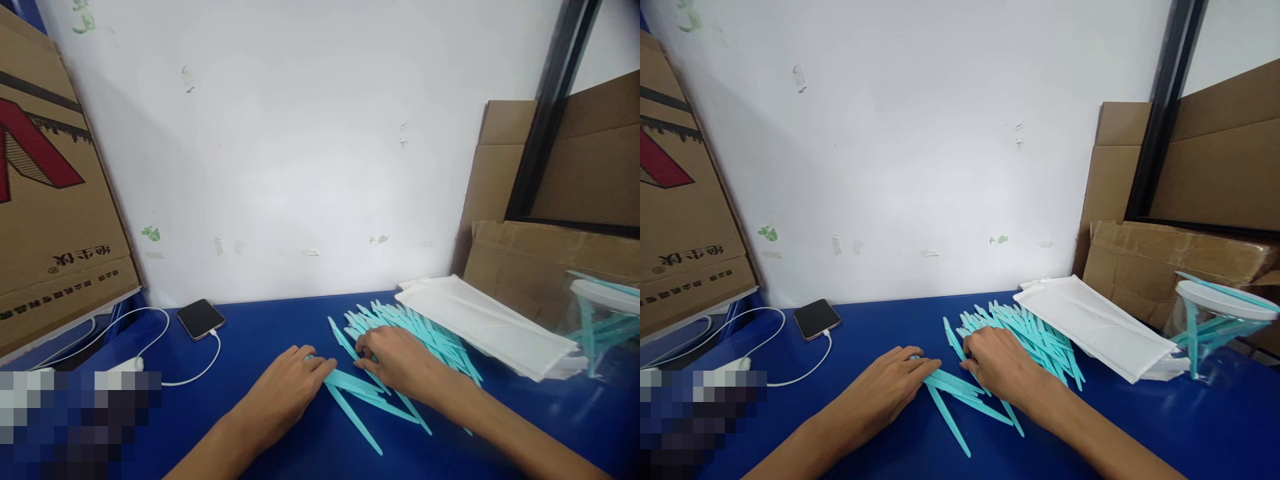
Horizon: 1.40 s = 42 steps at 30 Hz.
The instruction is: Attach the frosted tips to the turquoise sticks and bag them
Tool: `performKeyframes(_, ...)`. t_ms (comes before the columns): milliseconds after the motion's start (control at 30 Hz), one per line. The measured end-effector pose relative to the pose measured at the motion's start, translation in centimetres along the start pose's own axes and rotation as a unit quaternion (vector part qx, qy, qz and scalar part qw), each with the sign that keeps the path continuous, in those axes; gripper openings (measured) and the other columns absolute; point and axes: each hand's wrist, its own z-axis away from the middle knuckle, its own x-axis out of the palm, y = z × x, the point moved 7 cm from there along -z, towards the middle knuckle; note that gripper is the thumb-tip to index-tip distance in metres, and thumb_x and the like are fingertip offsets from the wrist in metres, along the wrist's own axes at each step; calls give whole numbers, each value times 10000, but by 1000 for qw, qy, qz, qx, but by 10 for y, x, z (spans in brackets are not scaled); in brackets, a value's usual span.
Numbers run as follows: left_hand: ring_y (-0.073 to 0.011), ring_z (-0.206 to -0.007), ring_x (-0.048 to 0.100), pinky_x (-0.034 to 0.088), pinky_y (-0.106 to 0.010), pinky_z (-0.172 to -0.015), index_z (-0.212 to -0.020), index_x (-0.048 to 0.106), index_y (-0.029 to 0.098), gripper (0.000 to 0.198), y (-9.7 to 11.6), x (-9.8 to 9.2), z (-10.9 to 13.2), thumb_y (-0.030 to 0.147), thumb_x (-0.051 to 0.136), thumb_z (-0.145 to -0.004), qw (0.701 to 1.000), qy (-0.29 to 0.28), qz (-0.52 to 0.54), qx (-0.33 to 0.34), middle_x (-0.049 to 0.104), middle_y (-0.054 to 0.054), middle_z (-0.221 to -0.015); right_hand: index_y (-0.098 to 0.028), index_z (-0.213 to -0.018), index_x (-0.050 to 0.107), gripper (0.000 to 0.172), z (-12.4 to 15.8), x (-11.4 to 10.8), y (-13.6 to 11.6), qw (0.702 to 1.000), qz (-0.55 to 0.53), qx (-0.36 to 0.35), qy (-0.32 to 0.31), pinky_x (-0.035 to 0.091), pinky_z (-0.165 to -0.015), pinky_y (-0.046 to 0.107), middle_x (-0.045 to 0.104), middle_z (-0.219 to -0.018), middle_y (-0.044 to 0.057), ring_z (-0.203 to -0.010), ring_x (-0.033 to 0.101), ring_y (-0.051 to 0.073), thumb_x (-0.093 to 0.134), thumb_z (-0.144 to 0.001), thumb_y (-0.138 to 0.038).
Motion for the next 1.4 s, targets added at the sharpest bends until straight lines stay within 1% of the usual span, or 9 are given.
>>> performKeyframes(367, -217, -1150, 553, 420, -331, -941, -1188, 559, 217, 345, 0, -3, 2, 13, 439, -938, 1000, -6, -9, 11, 644, -72, -1159, -188, -857, 725, 147, 7, -5, 0, 993, 95, 63, -16, 371, -541, 294, 715, -709, 101, -738, 705, 305, 715, -858, -335)
performKeyframes(633, -223, -1142, 566, 439, -337, -935, -1178, 561, 206, 333, 2, -5, 1, 14, 450, -930, 1000, -12, -15, 16, 648, -79, -1158, -274, -1110, 698, 251, 4, 5, -9, 1000, 19, 13, -2, 337, -536, 266, 727, -698, 32, -724, 709, 256, 659, -876, -192)
performKeyframes(767, -225, -1188, 563, 446, -357, -976, -1189, 557, 215, 367, -1, 3, 4, -4, 436, -920, 1000, 1, -9, 9, 649, -81, -1189, -284, -1145, 695, 301, 5, 4, -19, 999, -39, -12, -3, 394, -597, 257, 764, -836, 38, -794, 718, 237, 620, -883, -156)
performKeyframes(933, -301, -1438, 345, 391, -497, -1079, -1233, 525, 197, 432, -8, 9, 5, -33, 420, -883, 999, 43, -15, 2, 467, -127, -1497, -288, -1114, 701, 265, 7, 3, -32, 984, -157, -82, -7, 465, -738, 246, 768, -962, 18, -901, 708, 204, 567, -912, -182)
performKeyframes(1000, -289, -1395, 414, 407, -476, -1070, -1229, 519, 198, 393, -8, 6, 5, -2, 430, -903, 999, 34, 3, 6, 518, -123, -1451, -291, -1118, 690, 262, 8, 2, -36, 975, -196, -105, -10, 470, -762, 247, 761, -982, 7, -915, 698, 192, 537, -929, -195)
performKeyframes(1100, -218, -1074, 637, 489, -369, -939, -1127, 537, 216, 301, -8, 2, 6, 20, 433, -924, 1000, -6, 23, -7, 672, -55, -1148, -282, -1150, 640, 271, 10, -4, -38, 962, -249, -114, -8, 462, -743, 253, 748, -957, -7, -868, 681, 169, 423, -996, -228)
performKeyframes(1167, -212, -961, 651, 497, -362, -893, -1108, 530, 220, 283, -9, -1, 7, 26, 440, -923, 1000, -15, 4, -24, 671, -34, -1043, -267, -1161, 596, 293, 10, -7, -38, 955, -280, -97, -15, 448, -678, 253, 735, -877, -11, -774, 660, 159, 331, -1039, -289)
performKeyframes(1267, -238, -1035, 623, 468, -406, -947, -1207, 494, 209, 342, -6, -2, 9, 29, 424, -925, 999, -3, -42, -20, 648, -60, -1113, -255, -1203, 534, 292, 12, -6, -38, 942, -327, -65, -38, 454, -658, 254, 728, -903, 1, -775, 649, 162, 402, -1018, -438)
performKeyframes(1400, -275, -1058, 602, 473, -420, -910, -1284, 467, 160, 381, -3, 9, 9, 71, 450, -913, 994, -29, -105, -16, 615, -112, -1159, -268, -1277, 502, 533, 13, 1, -43, 955, -287, -71, -23, 470, -872, 319, 668, -1181, 46, -1084, 606, 230, 686, -842, -514)
